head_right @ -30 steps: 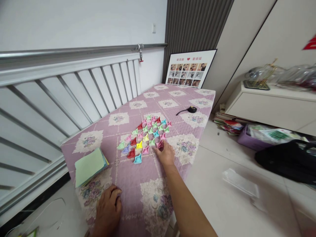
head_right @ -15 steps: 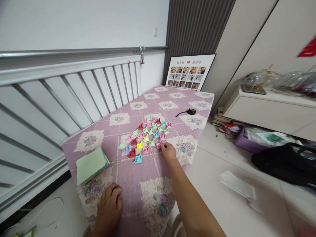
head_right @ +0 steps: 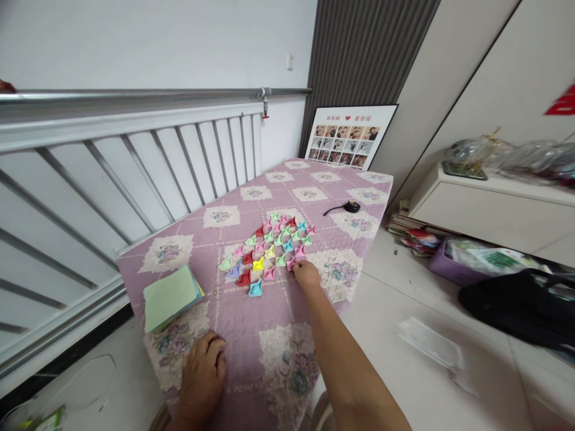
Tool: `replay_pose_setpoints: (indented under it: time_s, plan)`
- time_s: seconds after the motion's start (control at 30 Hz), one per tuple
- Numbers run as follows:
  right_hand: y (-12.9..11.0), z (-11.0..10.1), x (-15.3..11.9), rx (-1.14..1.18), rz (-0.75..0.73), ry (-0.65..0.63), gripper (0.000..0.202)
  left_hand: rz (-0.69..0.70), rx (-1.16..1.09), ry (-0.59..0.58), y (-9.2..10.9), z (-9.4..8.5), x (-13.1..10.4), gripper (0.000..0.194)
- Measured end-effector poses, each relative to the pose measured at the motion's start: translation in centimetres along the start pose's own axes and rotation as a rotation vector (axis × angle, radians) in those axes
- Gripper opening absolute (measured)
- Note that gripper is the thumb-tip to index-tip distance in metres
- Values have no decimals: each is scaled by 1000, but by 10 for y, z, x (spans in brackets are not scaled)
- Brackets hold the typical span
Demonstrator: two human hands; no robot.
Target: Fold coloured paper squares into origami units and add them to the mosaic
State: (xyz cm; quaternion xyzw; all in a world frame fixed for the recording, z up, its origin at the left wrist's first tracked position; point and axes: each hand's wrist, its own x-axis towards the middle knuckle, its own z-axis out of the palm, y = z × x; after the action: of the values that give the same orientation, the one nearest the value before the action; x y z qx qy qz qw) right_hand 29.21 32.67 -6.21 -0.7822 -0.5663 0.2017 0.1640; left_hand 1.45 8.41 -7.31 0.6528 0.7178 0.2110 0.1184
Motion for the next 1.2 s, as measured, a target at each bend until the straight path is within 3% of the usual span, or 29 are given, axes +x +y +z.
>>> replay_pose_setpoints:
  time_s: [0.3, 0.63, 0.8, 1.0, 1.2]
  plan:
    - [-3, -2, -2, -116, -58, 23, 31, 5, 0, 16, 4, -5, 0, 28]
    - [-10, -17, -13, -299, -324, 155, 36, -23, -19, 0, 5, -6, 1, 28]
    - [-21, -22, -22, -442, -464, 121, 27, -22, -14, -2, 6, -8, 1, 29]
    - [-23, -17, -18, -622, -504, 101, 32, -17, 27, 8, 4, -5, 1, 28]
    - [-26, -16, -14, -678, -552, 85, 30, -4, 26, -10, 11, -17, 1, 28]
